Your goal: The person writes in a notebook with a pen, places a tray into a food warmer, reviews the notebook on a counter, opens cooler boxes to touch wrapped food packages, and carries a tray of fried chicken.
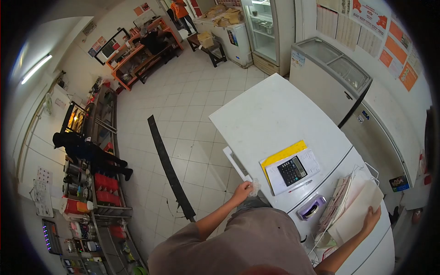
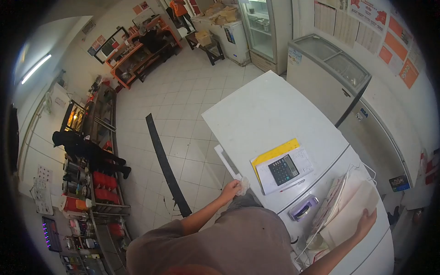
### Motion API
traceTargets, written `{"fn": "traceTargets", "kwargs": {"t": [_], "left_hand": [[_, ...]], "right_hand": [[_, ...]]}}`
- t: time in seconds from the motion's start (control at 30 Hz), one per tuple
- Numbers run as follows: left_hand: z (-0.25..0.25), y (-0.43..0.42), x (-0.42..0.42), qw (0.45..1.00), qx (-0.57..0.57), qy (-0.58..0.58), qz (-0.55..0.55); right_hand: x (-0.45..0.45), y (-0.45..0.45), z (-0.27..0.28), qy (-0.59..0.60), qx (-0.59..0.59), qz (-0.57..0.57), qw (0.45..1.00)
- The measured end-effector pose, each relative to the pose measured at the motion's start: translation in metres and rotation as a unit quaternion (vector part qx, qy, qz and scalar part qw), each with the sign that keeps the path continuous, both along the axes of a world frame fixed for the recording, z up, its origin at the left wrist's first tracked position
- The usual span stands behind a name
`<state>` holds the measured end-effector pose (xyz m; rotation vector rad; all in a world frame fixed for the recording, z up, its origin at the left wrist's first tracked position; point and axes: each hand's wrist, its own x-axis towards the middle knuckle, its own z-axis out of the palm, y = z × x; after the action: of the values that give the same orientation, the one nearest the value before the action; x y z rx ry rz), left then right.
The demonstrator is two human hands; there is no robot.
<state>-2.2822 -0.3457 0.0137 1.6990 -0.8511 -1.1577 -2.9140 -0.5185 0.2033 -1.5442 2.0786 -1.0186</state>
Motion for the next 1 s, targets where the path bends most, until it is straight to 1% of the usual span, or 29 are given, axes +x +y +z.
{"fn": "traceTargets", "kwargs": {"t": [0.03, 0.1, 0.2, 0.3, 0.4, 0.5, 0.6, 0.63, 0.67, 0.7, 0.73, 0.77, 0.8, 0.83, 0.87, 0.9, 0.93, 0.97, 1.0], "left_hand": [[-0.003, -0.001, 0.002, 1.0, 0.001, -0.001, -0.006], [0.008, 0.0, -0.001, 1.0, 0.007, 0.0, -0.017], [0.027, 0.001, -0.005, 0.999, 0.019, -0.016, -0.03], [0.014, 0.0, -0.004, 0.999, 0.02, 0.001, -0.029], [0.011, 0.0, -0.003, 0.999, 0.014, 0.0, -0.034], [0.021, -0.002, -0.005, 0.999, 0.03, 0.0, -0.042], [-0.009, -0.001, -0.005, 1.0, -0.006, -0.011, 0.001], [-0.013, 0.0, -0.003, 1.0, -0.014, -0.006, 0.002], [-0.02, 0.001, 0.001, 0.999, -0.013, -0.03, 0.005], [0.018, -0.005, -0.001, 0.996, 0.048, -0.078, 0.0], [0.016, -0.005, 0.004, 0.999, 0.04, -0.028, 0.007], [0.024, -0.01, 0.001, 0.999, -0.007, -0.01, 0.038], [0.031, -0.017, 0.005, 0.998, -0.046, 0.009, 0.046], [0.045, -0.026, 0.003, 0.996, -0.038, -0.018, 0.084], [0.031, -0.034, 0.018, 0.995, -0.034, 0.008, 0.094], [0.017, -0.039, 0.029, 0.993, -0.03, 0.031, 0.109], [0.025, -0.046, 0.028, 0.99, -0.026, 0.048, 0.13], [0.048, -0.063, 0.023, 0.986, -0.026, 0.062, 0.154], [0.057, -0.078, 0.023, 0.98, -0.028, 0.076, 0.18]], "right_hand": [[-0.002, 0.001, 0.005, -0.005, -0.004, -0.006, 1.0], [-0.003, 0.007, 0.021, -0.011, -0.008, -0.018, 1.0], [-0.022, 0.012, 0.029, 0.0, -0.013, 0.0, 1.0], [-0.034, 0.02, 0.041, 0.024, -0.036, -0.013, 0.999], [-0.03, 0.033, 0.072, 0.105, -0.034, -0.055, 0.992], [-0.039, 0.044, 0.096, 0.106, -0.036, -0.052, 0.992], [-0.062, 0.051, 0.11, 0.168, -0.033, -0.054, 0.984], [-0.102, 0.052, 0.087, 0.253, -0.105, -0.05, 0.961], [-0.102, 0.053, 0.089, 0.253, -0.133, -0.042, 0.957], [-0.084, 0.05, 0.101, 0.318, -0.107, -0.059, 0.94], [-0.088, 0.048, 0.09, 0.26, -0.161, 0.0, 0.952], [-0.038, 0.043, 0.1, 0.158, -0.141, 0.003, 0.977], [-0.012, 0.031, 0.1, 0.292, -0.076, -0.009, 0.954], [0.01, 0.024, 0.08, 0.228, -0.09, 0.006, 0.97], [0.018, 0.01, 0.051, 0.16, -0.11, 0.052, 0.98], [0.026, 0.0, 0.026, 0.29, -0.064, 0.051, 0.954], [0.075, 0.009, 0.039, 0.201, 0.034, 0.0, 0.979], [0.118, 0.009, 0.052, 0.106, 0.125, -0.053, 0.985], [0.122, 0.014, 0.041, 0.148, 0.097, -0.083, 0.981]]}}
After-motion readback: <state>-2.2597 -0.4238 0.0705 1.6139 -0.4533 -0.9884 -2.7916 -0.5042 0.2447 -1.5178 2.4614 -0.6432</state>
